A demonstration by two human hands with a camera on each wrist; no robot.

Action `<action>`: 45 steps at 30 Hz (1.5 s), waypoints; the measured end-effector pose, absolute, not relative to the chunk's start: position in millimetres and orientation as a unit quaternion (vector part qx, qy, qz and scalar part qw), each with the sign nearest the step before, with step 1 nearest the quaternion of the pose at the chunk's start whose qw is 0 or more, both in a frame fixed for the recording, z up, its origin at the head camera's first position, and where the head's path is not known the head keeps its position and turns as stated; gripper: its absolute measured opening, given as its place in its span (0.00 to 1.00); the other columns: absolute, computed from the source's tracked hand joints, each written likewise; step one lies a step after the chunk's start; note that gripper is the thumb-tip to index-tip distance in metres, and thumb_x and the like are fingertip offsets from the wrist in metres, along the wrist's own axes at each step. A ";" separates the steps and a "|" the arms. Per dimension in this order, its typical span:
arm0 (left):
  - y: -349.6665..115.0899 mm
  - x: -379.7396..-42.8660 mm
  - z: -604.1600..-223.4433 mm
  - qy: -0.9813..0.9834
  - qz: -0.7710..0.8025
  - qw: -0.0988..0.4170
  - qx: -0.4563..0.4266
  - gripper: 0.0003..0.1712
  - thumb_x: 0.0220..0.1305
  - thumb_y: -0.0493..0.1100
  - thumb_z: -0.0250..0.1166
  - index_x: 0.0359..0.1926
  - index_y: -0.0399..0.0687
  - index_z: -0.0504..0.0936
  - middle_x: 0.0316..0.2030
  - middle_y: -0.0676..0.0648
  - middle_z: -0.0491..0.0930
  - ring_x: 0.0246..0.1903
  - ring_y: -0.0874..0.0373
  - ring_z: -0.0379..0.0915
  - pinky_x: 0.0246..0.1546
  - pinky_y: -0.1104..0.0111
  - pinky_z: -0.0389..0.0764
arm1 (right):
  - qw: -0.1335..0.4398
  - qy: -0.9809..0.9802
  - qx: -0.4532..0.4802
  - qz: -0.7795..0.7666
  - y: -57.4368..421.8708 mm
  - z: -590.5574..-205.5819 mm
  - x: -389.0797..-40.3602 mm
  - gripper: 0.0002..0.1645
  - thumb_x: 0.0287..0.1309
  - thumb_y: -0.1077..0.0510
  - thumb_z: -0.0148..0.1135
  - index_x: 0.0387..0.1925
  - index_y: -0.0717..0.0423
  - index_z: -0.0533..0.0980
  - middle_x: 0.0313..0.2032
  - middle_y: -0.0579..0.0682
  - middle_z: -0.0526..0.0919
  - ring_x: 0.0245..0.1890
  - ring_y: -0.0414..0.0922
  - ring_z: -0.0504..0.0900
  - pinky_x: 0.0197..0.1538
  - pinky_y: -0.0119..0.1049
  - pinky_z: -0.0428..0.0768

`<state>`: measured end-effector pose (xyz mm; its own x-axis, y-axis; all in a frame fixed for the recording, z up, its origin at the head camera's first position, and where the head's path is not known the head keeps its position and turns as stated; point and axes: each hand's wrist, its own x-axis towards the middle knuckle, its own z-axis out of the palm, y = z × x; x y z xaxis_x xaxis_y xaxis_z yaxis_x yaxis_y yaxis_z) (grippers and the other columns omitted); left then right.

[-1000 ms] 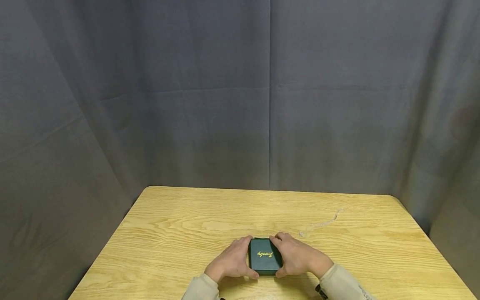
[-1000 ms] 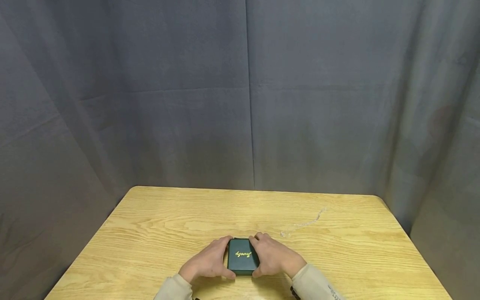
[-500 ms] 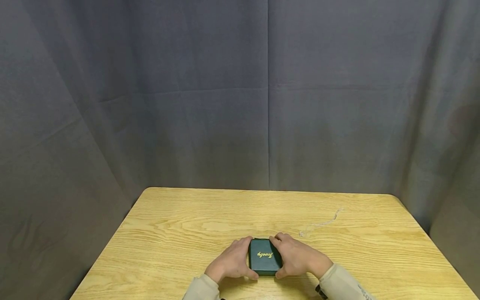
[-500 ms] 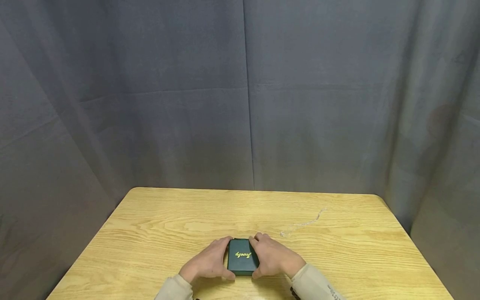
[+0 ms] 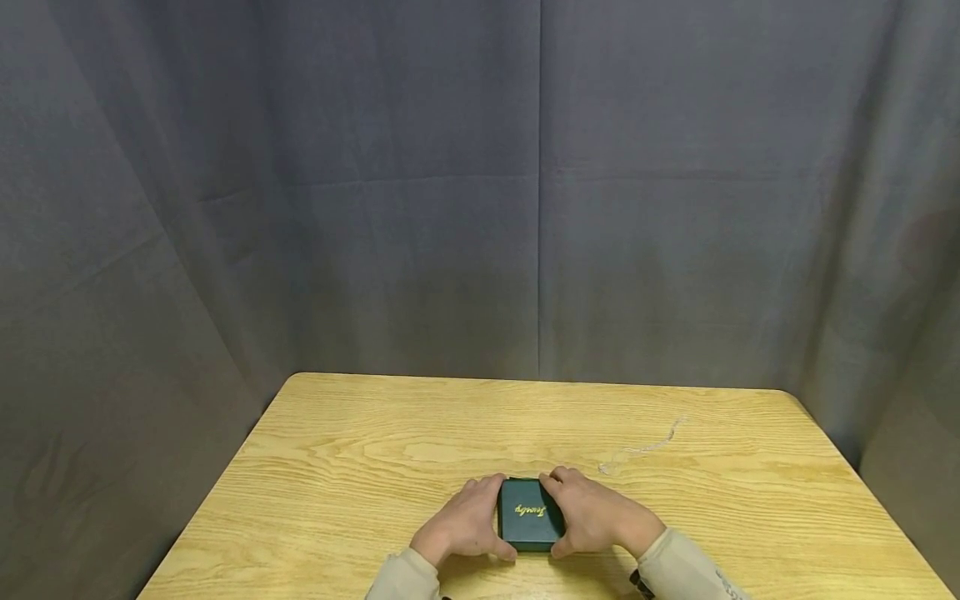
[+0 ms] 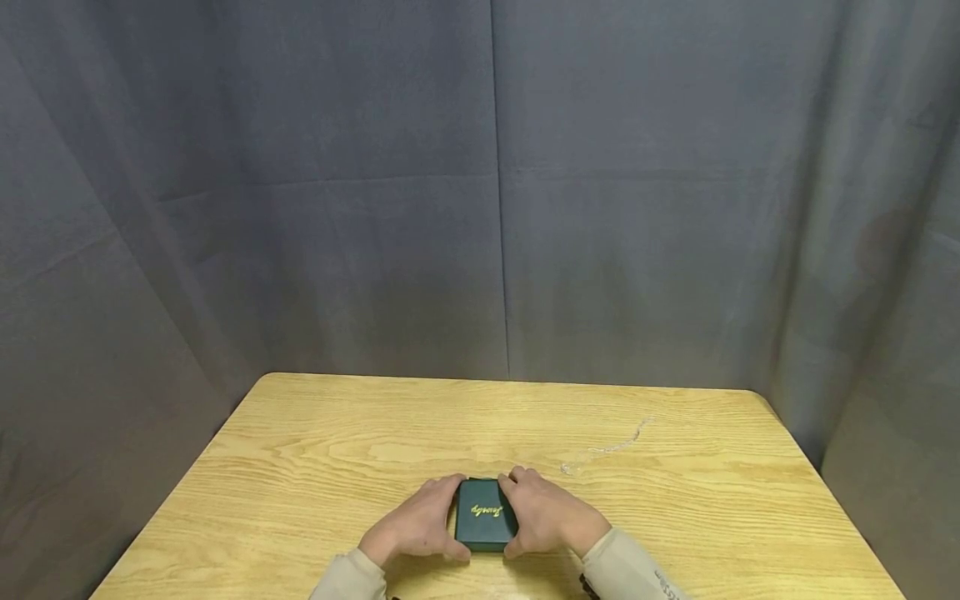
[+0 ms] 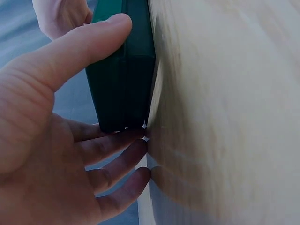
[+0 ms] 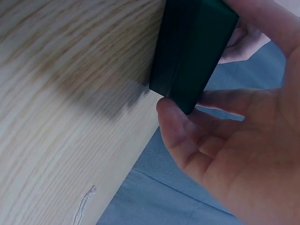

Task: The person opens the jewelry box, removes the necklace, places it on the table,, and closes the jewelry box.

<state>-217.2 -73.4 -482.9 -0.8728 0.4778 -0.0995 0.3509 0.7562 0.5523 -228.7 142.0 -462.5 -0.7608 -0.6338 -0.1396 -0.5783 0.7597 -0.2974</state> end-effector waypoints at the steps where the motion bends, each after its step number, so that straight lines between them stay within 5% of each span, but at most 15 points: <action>1: -73.3 -217.4 -483.2 0.930 0.267 0.118 0.223 0.53 0.38 0.54 0.80 0.64 0.47 0.63 0.55 0.50 0.71 0.49 0.57 0.66 0.51 0.62 0.70 | 0.117 0.931 -0.325 -0.118 142.1 -462.2 -228.7 0.58 0.36 0.41 0.77 0.64 0.66 0.64 0.55 0.56 0.69 0.51 0.50 0.71 0.48 0.44 0.75; 45: -72.4 -217.7 -482.2 0.937 0.255 0.127 0.202 0.56 0.34 0.56 0.81 0.64 0.47 0.63 0.52 0.53 0.72 0.45 0.59 0.64 0.48 0.62 0.72 | 0.120 0.934 -0.326 -0.083 137.8 -458.2 -232.5 0.60 0.30 0.36 0.79 0.63 0.64 0.66 0.51 0.54 0.74 0.46 0.48 0.73 0.47 0.43 0.76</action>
